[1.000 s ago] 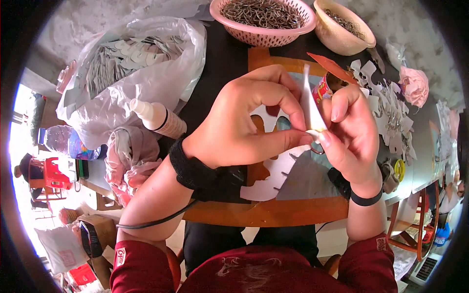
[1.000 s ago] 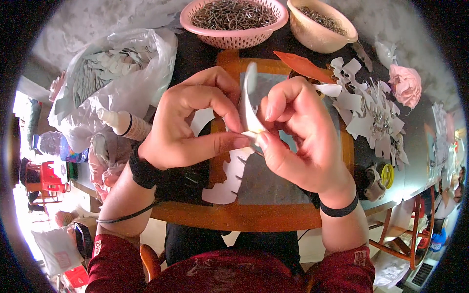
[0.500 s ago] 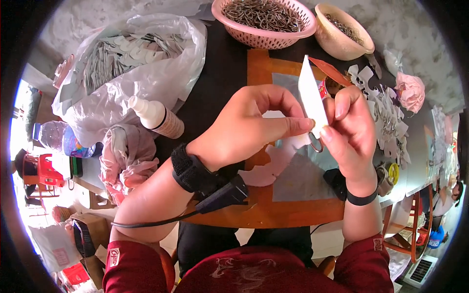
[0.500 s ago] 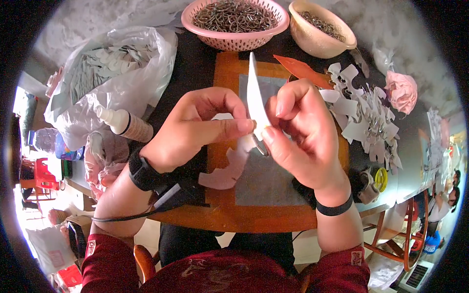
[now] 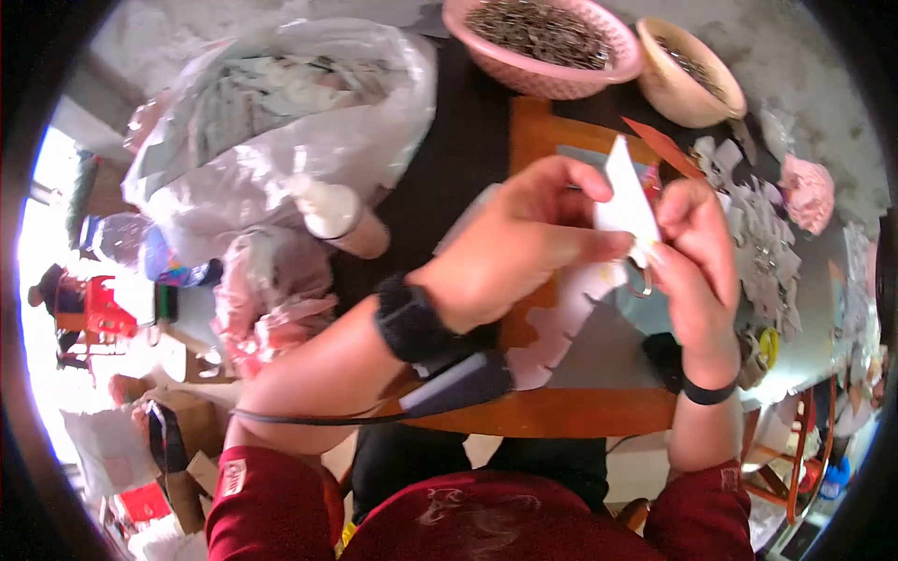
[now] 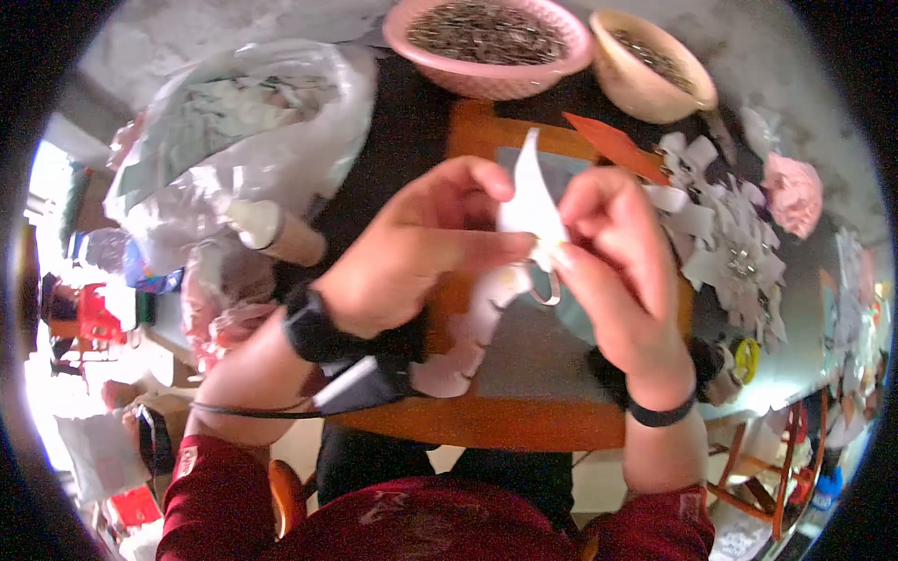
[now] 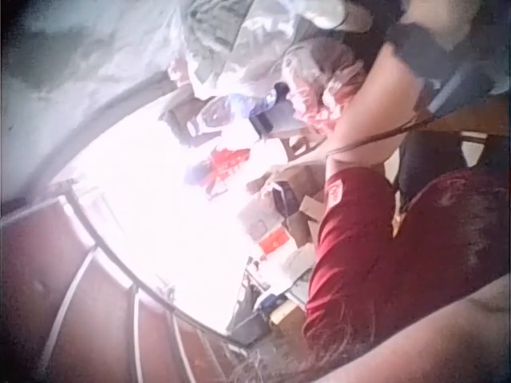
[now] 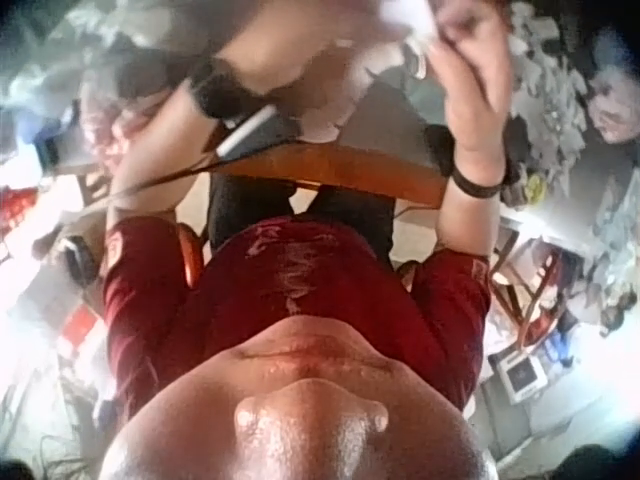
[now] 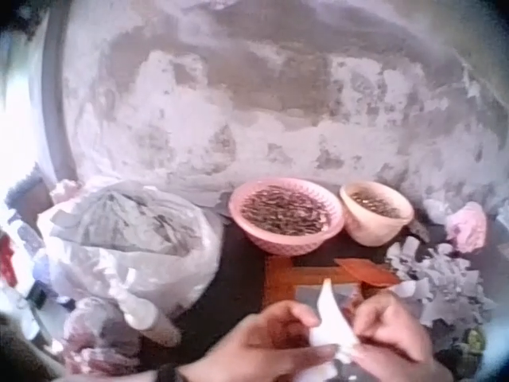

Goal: Applying glue to small metal rings and attaching them to a white shoe upper component.

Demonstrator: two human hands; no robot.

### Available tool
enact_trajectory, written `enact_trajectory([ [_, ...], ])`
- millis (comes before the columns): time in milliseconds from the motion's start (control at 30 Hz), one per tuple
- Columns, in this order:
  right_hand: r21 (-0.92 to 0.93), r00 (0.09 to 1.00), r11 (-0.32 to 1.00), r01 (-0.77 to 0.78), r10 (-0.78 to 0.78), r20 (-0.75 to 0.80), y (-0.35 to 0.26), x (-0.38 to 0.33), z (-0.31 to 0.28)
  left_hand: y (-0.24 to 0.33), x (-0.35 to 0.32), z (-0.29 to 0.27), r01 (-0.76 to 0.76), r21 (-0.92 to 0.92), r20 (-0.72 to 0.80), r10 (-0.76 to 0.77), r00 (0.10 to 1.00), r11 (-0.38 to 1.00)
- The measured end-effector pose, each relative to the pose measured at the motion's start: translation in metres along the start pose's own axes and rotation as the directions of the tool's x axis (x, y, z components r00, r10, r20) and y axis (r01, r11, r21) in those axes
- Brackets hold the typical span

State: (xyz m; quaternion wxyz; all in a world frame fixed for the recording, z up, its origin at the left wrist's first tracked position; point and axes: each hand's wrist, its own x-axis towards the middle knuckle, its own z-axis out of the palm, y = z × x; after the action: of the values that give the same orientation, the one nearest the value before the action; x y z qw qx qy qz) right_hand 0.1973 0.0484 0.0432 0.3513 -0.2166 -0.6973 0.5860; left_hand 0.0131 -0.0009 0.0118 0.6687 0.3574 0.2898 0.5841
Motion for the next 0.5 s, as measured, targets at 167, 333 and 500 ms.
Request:
enact_trajectory([
  [167, 0.070, 0.993, 0.991, -0.110, 0.113, -0.038, 0.000, -0.002, -0.006, -0.001, 0.004, 0.005, -0.023, -0.132, 0.018, 0.026, 0.999, 0.991],
  [333, -0.001, 0.995, 1.000, -0.028, 0.028, -0.099, 0.007, 0.004, -0.005, 0.004, 0.001, 0.003, -0.059, 0.070, -0.042, 0.062, 0.997, 0.996],
  [500, -0.419, 0.999, 0.908, -0.028, 0.011, -0.042, 0.010, -0.003, -0.001, 0.005, -0.003, 0.010, -0.100, 0.006, -0.011, 0.100, 0.995, 0.995],
])
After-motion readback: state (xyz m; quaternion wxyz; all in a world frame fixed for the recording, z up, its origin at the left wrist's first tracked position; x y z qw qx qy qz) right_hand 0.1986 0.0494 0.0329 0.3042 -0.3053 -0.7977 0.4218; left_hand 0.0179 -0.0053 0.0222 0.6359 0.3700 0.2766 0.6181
